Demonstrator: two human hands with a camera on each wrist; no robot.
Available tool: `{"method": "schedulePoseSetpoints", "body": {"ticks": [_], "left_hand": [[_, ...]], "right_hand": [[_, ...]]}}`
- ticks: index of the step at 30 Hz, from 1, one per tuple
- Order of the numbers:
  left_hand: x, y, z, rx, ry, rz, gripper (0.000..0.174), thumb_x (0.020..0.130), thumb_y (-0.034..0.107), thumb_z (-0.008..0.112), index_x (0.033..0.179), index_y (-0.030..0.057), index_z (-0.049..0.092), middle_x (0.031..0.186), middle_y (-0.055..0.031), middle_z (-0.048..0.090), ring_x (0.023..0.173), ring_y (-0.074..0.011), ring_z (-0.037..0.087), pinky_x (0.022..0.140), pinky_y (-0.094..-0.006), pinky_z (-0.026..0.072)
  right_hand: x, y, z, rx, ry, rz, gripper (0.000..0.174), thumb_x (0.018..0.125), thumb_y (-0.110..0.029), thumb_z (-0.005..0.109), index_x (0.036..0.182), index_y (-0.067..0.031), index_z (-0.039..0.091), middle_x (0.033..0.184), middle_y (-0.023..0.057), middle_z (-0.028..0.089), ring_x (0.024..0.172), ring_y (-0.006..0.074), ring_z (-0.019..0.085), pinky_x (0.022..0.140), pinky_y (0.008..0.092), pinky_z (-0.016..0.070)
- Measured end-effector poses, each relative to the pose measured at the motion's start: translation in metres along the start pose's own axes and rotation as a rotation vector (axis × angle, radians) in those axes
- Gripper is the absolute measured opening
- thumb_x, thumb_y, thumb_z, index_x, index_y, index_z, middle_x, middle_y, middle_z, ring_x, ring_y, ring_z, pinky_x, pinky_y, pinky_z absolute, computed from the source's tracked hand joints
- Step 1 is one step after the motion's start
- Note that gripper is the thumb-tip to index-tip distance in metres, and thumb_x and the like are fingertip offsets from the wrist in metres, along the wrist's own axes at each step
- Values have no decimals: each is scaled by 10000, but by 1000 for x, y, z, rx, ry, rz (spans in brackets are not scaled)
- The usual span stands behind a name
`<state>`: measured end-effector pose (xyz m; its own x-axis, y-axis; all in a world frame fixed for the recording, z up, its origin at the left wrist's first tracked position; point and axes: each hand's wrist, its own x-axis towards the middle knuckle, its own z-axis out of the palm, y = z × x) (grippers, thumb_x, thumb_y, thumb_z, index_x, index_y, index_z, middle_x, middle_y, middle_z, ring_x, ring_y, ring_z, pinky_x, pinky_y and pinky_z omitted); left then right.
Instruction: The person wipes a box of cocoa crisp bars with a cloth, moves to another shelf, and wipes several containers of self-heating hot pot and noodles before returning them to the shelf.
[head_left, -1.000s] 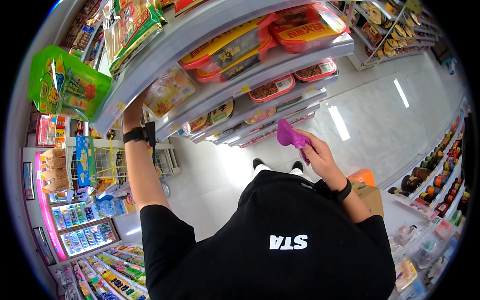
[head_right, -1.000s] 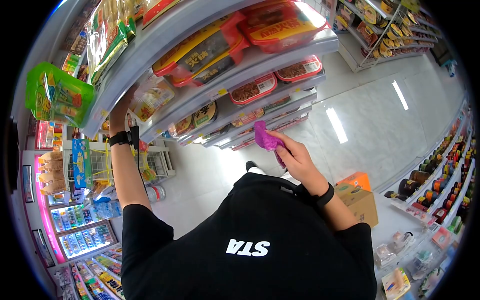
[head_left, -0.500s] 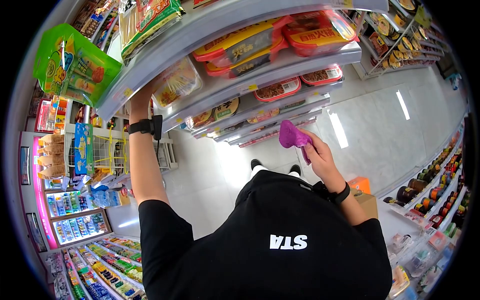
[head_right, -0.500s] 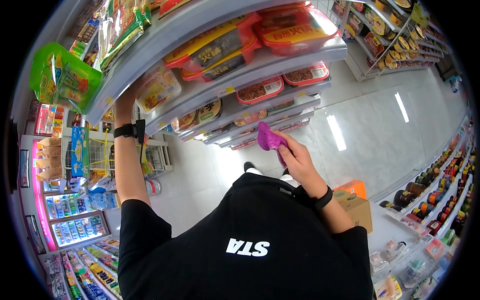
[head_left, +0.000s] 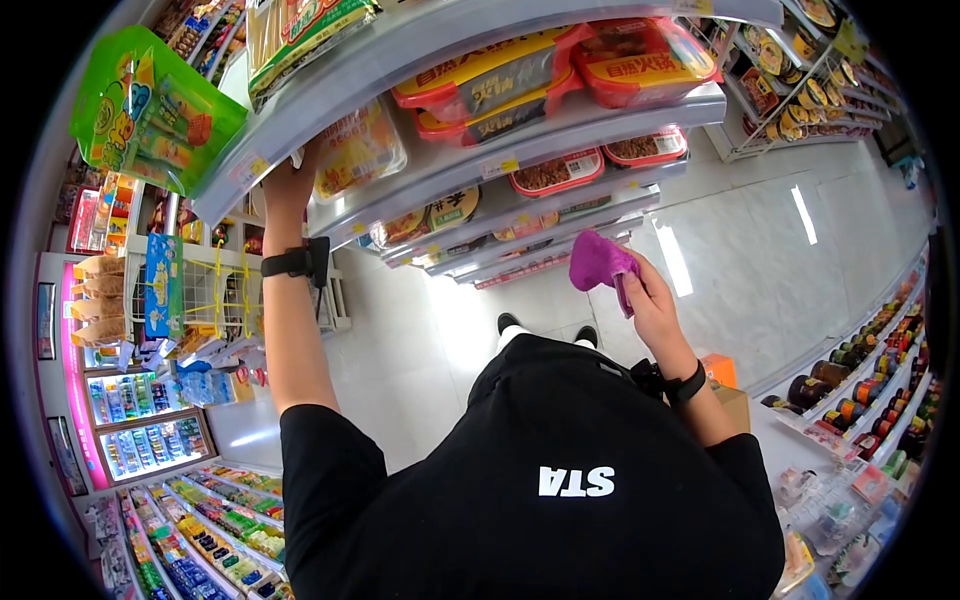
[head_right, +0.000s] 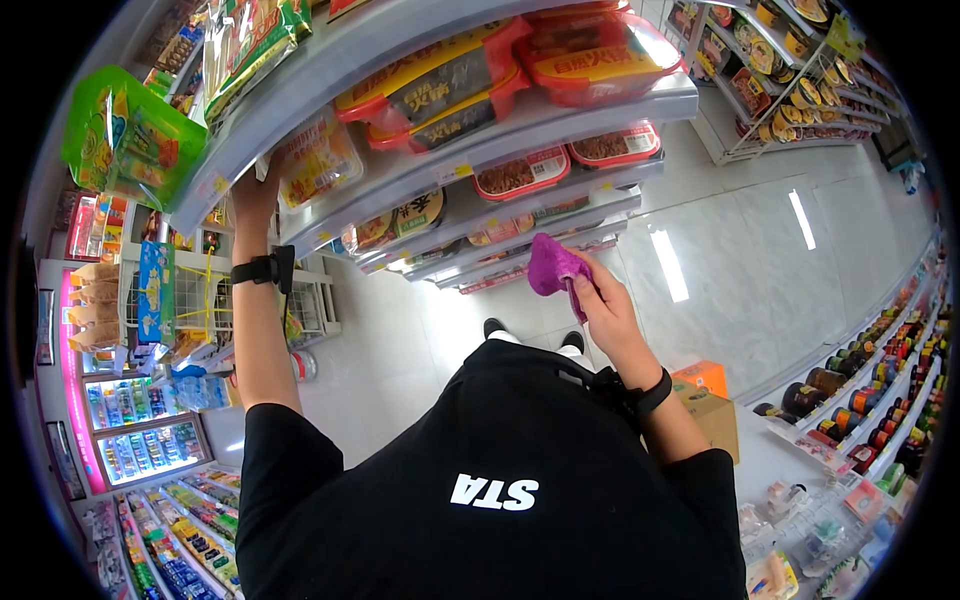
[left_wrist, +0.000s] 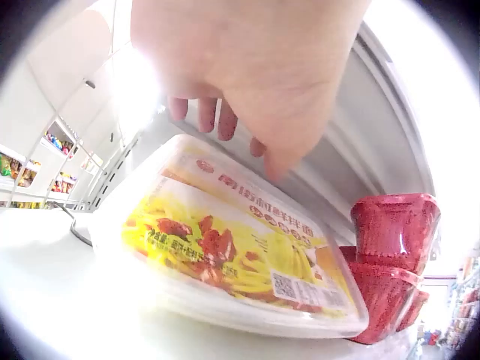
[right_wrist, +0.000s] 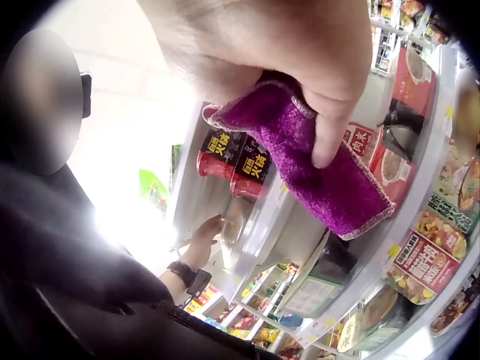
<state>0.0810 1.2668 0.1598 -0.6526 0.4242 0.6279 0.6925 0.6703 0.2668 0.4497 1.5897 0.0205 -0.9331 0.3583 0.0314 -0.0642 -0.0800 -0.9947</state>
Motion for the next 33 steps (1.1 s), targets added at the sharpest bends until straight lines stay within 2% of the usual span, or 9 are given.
{"method": "schedulePoseSetpoints", "body": {"ticks": [3, 6, 10, 12, 15, 18, 23, 30, 33], "left_hand": [[-23, 4, -4, 205, 133, 182, 450, 844, 280, 715, 1201, 24, 616, 1195, -209, 611, 1136, -407, 532, 959, -441, 413], [-67, 79, -32, 11, 128, 43, 194, 836, 93, 673, 995, -11, 631, 990, -166, 614, 978, -311, 566, 871, -386, 440], [-153, 97, -1, -266, 10, -180, 77, 854, 41, 635, 821, -10, 587, 772, -77, 602, 703, -171, 549, 649, -279, 442], [-194, 78, 40, -401, -94, -484, 150, 905, 148, 641, 927, 1, 657, 780, -55, 624, 694, -136, 543, 647, -256, 443], [-212, 46, 66, -649, -35, -1026, 437, 926, 293, 636, 1224, -8, 529, 969, -96, 610, 815, -181, 631, 665, -288, 526], [-209, 7, 80, -856, -50, -1279, 608, 908, 402, 640, 1306, -2, 422, 1041, -137, 543, 868, -239, 649, 675, -351, 568], [-187, -1, 87, -816, -161, -1282, 599, 896, 479, 637, 1184, 4, 412, 1133, -143, 488, 982, -270, 611, 754, -381, 569], [-195, -39, 102, -1157, -156, -1280, 238, 955, 198, 611, 1032, 81, 418, 1066, -103, 595, 1010, -276, 596, 807, -443, 510], [-212, -131, 124, -1190, -355, -1462, 546, 958, 301, 609, 1393, 130, 326, 1234, -76, 546, 1077, -281, 558, 854, -507, 474]], "right_hand": [[0, -1, -4, -28, -3, -23, 384, 1008, -159, 475, 1338, 38, 488, 1148, 66, 606, 1016, 119, 544, 907, 245, 422], [-2, -1, -11, 13, 28, 69, 382, 1015, -162, 462, 1340, 36, 484, 1076, 29, 601, 918, 74, 530, 818, 211, 425], [-2, -1, -15, 44, 102, 106, 370, 1017, -162, 461, 1329, 35, 494, 1041, 8, 595, 844, 44, 505, 733, 185, 409], [-3, -1, -15, 18, 87, 123, 368, 1017, -160, 461, 1330, 31, 495, 1017, 2, 594, 811, 38, 497, 699, 182, 401], [-1, 2, -11, 33, 52, 125, 368, 1017, -161, 465, 1334, 22, 493, 970, -8, 588, 749, 30, 479, 639, 180, 385], [1, 4, -8, 39, 36, 121, 372, 1017, -168, 472, 1342, 14, 489, 935, -14, 580, 701, 24, 458, 595, 180, 365], [3, 11, 0, -15, 133, 4, 371, 1018, -173, 476, 1336, 18, 498, 877, -27, 566, 674, 36, 476, 580, 189, 381], [-3, 7, -5, 85, 137, 182, 368, 1014, -194, 488, 1333, -12, 515, 793, -22, 549, 650, 48, 472, 575, 206, 389], [-5, 18, -13, 180, 119, 76, 383, 1017, -188, 475, 1365, -29, 493, 785, -12, 548, 645, 62, 475, 583, 206, 393]]}}
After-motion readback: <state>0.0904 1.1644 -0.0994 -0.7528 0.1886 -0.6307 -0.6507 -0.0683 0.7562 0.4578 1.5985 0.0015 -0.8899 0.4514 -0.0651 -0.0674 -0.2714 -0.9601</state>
